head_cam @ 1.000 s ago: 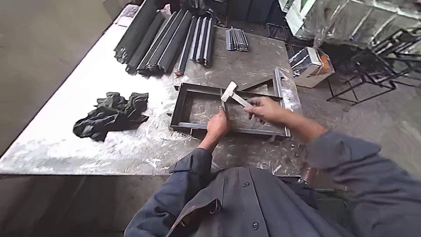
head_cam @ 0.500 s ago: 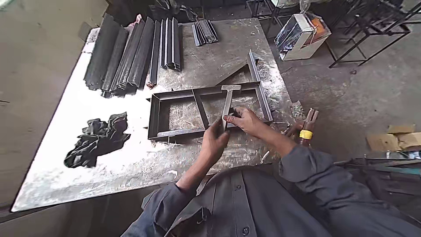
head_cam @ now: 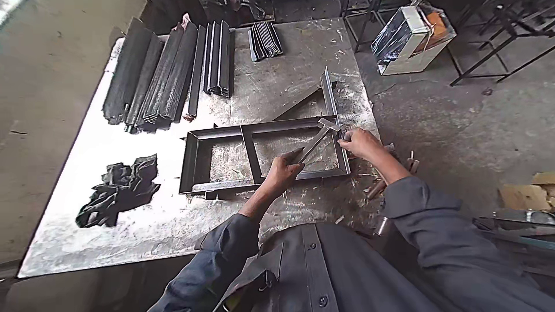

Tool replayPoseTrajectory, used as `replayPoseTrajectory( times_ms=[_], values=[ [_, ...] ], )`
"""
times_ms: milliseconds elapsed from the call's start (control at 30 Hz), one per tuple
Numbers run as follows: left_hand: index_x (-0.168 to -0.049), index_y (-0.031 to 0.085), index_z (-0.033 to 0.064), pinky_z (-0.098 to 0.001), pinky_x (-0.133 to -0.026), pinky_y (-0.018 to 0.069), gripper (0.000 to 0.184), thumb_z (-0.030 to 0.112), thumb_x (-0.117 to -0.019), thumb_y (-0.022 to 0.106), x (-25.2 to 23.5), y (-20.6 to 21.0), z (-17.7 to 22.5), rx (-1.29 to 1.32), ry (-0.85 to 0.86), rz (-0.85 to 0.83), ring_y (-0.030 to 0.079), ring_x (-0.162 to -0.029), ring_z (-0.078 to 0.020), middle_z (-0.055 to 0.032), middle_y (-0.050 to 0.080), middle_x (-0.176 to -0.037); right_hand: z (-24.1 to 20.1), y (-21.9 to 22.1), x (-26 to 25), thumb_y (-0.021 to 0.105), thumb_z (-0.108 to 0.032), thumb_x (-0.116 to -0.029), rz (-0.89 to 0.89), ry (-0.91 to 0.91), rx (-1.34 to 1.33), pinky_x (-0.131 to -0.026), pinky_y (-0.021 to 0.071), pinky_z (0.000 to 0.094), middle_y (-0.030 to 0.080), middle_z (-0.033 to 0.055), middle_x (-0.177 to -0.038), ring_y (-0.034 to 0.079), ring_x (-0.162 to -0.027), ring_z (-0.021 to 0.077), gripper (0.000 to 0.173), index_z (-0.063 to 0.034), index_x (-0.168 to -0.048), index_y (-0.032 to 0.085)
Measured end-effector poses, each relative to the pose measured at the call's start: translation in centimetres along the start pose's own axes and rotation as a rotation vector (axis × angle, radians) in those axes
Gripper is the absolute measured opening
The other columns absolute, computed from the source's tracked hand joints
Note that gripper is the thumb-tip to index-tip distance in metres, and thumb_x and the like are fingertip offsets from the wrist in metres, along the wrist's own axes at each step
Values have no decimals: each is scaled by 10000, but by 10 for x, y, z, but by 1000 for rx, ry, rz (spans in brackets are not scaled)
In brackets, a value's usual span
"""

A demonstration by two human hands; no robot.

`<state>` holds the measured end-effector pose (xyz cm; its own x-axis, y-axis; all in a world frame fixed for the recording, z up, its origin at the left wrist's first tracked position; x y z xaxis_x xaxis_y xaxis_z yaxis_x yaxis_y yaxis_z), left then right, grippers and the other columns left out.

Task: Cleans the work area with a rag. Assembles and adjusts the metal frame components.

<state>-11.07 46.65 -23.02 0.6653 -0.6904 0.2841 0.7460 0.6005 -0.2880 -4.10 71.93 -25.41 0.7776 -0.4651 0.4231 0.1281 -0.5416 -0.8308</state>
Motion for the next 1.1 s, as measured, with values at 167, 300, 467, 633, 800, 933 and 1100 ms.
replayPoseTrajectory(
  times_ms=[167,300,467,633,800,933,1100],
  values=[
    [-1429,601,73,-280,-874,556,467,137,-968,633,-7,5,-9,-108,24,-14,690,-933,-67,-81,743,-1125,0,3,-6,640,-397,-1001,-43,-96,-76,-697,492,613,663,167,-810,657,-800,363,371,-66,-842,694],
    [-1451,592,106,-382,-909,562,461,152,-998,666,-5,7,-10,-192,-48,4,707,-966,-150,-120,740,-1148,-2,5,-10,630,-375,-1011,-105,-112,-84,-698,487,600,652,166,-803,646,-787,350,358,-53,-867,694],
    [-1449,602,137,-472,-940,564,442,204,-1016,663,-6,13,-15,-289,-30,67,726,-1015,-210,-116,744,-1175,-4,5,-7,615,-360,-1015,-123,-111,-44,-688,469,584,632,161,-798,632,-786,342,353,-52,-853,667],
    [-1383,654,99,-503,-911,573,387,202,-1010,658,-9,15,-5,-450,63,189,730,-994,-259,-134,752,-1108,-2,6,-6,613,-357,-1009,-50,-128,-90,-641,458,547,597,118,-746,604,-719,305,336,-82,-816,621],
    [-1407,637,110,-556,-890,570,410,244,-1019,640,-11,19,-5,-598,63,177,730,-988,-323,-163,747,-1081,-1,4,5,617,-397,-1014,-20,-58,-74,-701,496,576,647,153,-840,649,-813,343,347,-74,-893,652],
    [-1434,607,87,-544,-903,576,447,279,-1030,600,-15,19,-3,-617,84,126,723,-1021,-341,-177,735,-1134,0,-4,37,645,-413,-1006,73,-54,-133,-601,501,594,632,193,-801,634,-713,388,365,-69,-882,645],
    [-1445,598,97,-477,-823,609,467,278,-1014,583,-14,20,1,-556,210,114,734,-976,-315,-184,690,-1244,0,-1,6,677,-456,-976,8,53,-44,-726,504,588,656,151,-807,649,-784,331,405,-63,-876,683]
  ],
)
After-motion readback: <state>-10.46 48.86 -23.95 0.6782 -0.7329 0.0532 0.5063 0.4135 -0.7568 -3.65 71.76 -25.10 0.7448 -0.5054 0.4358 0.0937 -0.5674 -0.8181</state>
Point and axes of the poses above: each hand's wrist, its own x-axis away from the middle knuckle, its own y-axis out of the palm, z = x × y, the point moved 10 cm from there along -x, towards the middle knuckle
